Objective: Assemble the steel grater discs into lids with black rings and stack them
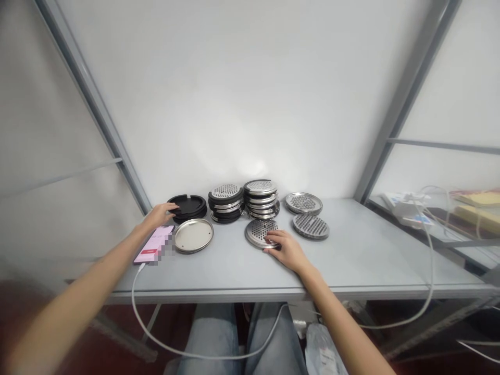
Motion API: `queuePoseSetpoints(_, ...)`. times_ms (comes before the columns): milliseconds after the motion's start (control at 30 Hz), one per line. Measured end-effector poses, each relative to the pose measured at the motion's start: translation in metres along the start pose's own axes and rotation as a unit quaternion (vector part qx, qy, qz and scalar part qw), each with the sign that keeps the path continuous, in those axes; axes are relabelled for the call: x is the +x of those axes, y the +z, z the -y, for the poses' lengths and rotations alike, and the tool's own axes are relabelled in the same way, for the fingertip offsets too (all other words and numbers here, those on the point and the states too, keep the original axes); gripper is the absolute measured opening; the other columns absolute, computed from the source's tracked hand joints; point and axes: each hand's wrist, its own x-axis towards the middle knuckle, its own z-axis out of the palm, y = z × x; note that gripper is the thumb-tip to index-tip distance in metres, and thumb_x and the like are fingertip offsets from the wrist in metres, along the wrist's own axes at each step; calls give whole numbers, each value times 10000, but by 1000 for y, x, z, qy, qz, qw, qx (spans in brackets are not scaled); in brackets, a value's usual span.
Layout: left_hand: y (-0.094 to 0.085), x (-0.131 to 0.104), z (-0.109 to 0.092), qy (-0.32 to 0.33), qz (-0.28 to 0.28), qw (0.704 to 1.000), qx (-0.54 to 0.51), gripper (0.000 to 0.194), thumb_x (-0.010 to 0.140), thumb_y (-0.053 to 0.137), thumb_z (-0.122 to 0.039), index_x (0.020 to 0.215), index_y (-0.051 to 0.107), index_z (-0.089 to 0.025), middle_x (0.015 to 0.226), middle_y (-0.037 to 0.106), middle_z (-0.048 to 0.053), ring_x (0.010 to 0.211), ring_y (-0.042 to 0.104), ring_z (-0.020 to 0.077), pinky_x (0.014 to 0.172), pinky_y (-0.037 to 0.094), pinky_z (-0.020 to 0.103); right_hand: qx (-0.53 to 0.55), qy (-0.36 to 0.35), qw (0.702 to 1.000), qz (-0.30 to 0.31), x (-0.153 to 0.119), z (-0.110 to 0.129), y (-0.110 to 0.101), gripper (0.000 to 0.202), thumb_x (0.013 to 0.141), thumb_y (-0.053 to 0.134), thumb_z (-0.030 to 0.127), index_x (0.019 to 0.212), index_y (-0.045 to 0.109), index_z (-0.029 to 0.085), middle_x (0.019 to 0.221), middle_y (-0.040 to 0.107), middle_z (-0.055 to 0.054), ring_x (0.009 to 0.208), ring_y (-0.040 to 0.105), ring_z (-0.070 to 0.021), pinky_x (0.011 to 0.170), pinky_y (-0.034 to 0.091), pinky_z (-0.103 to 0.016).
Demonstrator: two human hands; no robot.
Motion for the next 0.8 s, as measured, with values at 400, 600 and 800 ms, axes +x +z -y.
queuePoseSetpoints(400,12,10,-65,-138,-15,988,61,577,777,594,-587,1226,630,-227,1332,551,138,1284,442,333,1084,307,493,2,12,1000,-5,1,1,0,340,780,695,441,1041,726,225,1152,666,-110,1073,611,-277,939,500,-433)
queuePoseSetpoints(600,20,21,-96,-185,20,981,59,360,800,640,-489,1054,722,-248,1202,653,121,1201,510,366,1078,175,636,5,18,1000,2,1,3,-2,327,777,697,422,1037,727,225,1156,667,-109,1081,610,-276,950,491,-433)
queuePoseSetpoints(800,24,18,-93,-191,4,978,78,217,847,608,-374,969,751,-267,1055,720,102,1073,605,337,1074,178,634,11,25,1000,5,1,4,-2,335,772,706,427,1038,724,224,1152,667,-106,1078,606,-268,944,493,-425)
